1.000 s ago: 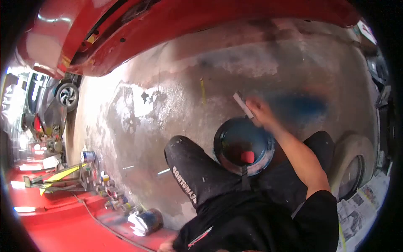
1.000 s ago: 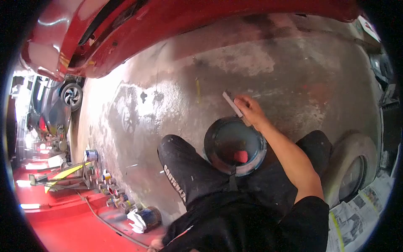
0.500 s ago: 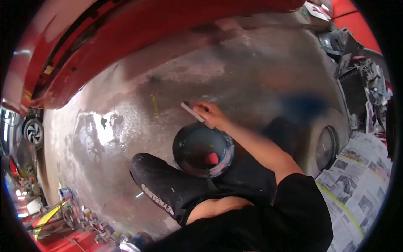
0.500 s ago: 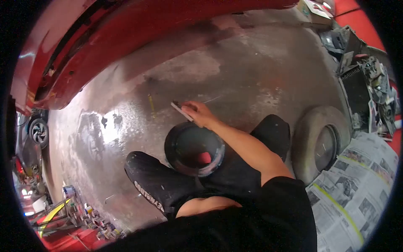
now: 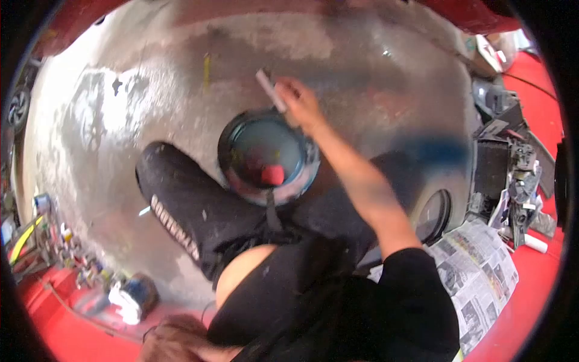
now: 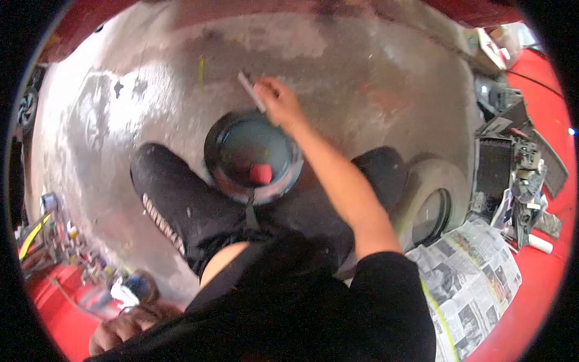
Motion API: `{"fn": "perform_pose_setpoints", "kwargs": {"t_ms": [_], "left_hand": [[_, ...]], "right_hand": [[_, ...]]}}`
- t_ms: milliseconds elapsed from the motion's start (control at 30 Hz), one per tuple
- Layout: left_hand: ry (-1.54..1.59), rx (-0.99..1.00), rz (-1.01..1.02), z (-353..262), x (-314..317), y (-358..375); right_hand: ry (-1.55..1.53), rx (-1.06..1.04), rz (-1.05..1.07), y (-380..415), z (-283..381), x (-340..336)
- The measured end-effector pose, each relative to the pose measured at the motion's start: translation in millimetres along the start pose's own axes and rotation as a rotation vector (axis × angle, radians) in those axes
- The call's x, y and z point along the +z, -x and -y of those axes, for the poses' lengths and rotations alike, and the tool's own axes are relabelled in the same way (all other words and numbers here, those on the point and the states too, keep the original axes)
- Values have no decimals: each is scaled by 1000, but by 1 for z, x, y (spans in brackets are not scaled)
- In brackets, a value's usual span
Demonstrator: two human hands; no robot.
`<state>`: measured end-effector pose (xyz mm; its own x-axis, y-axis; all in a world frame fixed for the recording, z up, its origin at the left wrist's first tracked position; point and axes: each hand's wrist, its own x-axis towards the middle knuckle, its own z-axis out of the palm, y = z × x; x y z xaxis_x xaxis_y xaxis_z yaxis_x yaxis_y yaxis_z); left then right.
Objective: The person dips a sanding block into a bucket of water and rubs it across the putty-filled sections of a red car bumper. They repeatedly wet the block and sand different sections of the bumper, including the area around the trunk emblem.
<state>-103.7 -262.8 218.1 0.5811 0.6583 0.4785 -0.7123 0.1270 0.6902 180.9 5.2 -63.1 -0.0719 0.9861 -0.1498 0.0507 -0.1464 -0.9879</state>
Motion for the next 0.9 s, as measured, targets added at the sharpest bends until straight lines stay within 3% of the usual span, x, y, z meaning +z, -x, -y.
{"fn": "perform_pose_setpoints", "kwargs": {"t_ms": [300,500,767,833,900], "left_hand": [[121,112,98,20,4,-13],[95,218,-42,63,43,-19],[3,326,-181,91,67,-44],[-39,354,-212,104,71,-59],[-83,368,-230,120,66,-71]], "right_hand": [[104,-67,14,-7,-26,3],[-60,46,6,-5,-12,1],[62,3,-92,-16,-28,-2],[176,58,-88,-15,-21,-9],[70,166,-54,-18,-25,-10]]}}
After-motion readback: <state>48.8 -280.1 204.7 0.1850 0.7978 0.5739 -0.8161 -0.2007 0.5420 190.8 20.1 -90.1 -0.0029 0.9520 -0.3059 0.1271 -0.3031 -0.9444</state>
